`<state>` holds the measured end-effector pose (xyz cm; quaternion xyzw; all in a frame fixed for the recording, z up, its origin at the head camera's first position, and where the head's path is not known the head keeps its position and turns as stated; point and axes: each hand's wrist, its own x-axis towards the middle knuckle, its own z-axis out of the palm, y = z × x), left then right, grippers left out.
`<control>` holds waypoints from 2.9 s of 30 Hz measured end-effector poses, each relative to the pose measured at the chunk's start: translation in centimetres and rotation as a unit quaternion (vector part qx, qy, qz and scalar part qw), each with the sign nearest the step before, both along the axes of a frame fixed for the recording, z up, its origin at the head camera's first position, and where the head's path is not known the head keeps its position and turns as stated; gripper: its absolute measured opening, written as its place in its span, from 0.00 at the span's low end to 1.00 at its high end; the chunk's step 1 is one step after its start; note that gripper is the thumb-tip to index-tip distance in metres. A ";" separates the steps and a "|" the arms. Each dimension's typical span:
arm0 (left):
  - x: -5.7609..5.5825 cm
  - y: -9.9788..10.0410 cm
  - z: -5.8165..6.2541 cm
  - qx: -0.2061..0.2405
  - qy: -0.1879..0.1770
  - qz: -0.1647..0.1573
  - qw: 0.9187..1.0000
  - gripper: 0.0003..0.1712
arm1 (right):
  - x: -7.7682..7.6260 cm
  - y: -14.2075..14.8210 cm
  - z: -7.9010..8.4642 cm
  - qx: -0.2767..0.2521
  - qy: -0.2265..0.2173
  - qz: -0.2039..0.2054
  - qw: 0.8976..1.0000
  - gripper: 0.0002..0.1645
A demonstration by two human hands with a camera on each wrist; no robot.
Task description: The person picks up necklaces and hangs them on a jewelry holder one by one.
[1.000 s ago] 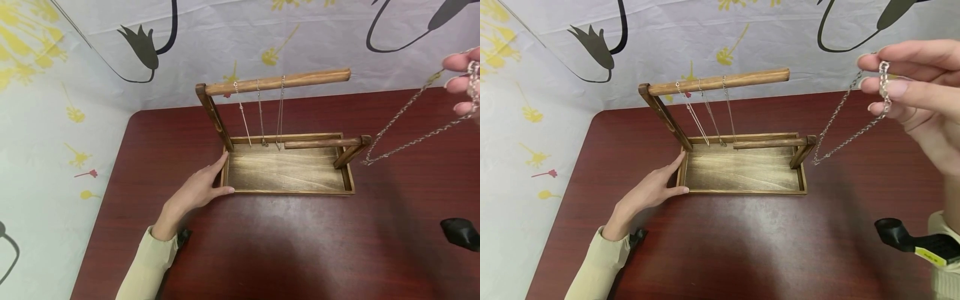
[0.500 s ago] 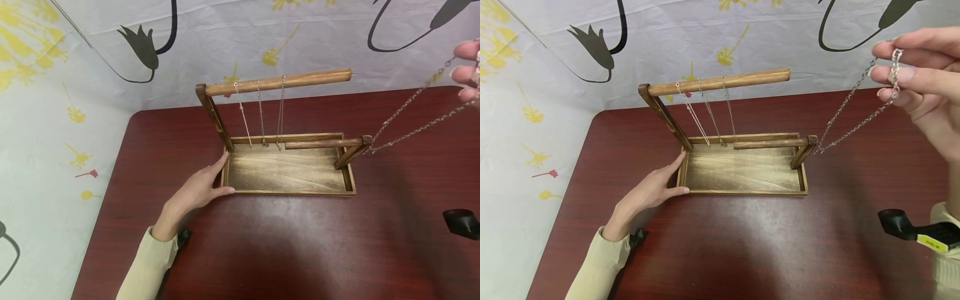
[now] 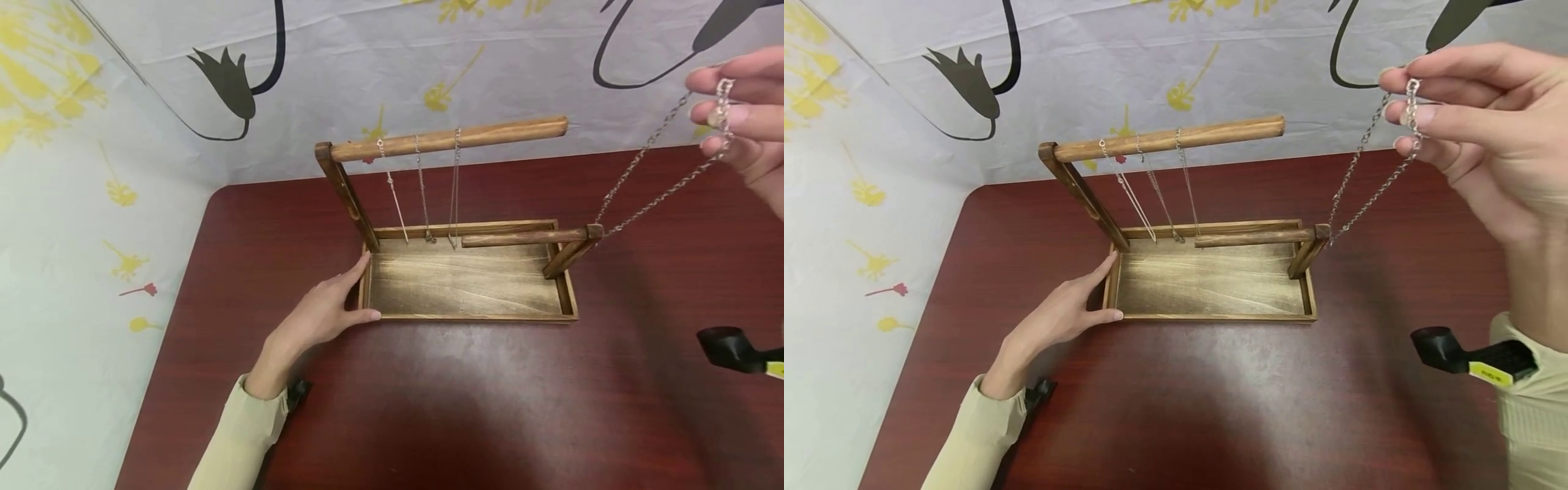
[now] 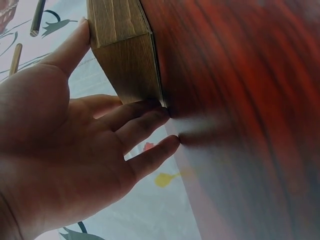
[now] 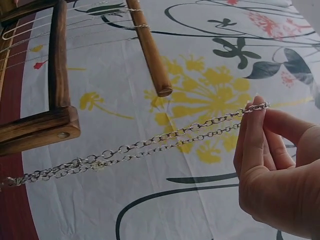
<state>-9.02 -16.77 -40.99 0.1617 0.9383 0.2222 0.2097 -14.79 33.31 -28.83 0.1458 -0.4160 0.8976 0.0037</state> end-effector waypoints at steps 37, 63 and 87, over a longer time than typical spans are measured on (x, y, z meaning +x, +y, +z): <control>0.0 0.1 0.5 -0.014 0.008 0.000 1.000 0.57 | -1.4 -9.9 2.1 0.081 0.025 0.011 0.996 0.22; 0.0 0.1 0.6 -0.002 0.004 -0.001 1.000 0.58 | -0.5 -12.4 3.2 0.187 -0.032 -0.019 0.982 0.19; -0.1 0.2 0.6 -0.010 0.002 0.000 1.000 0.58 | 0.9 -13.3 3.2 0.244 -0.028 0.026 0.969 0.20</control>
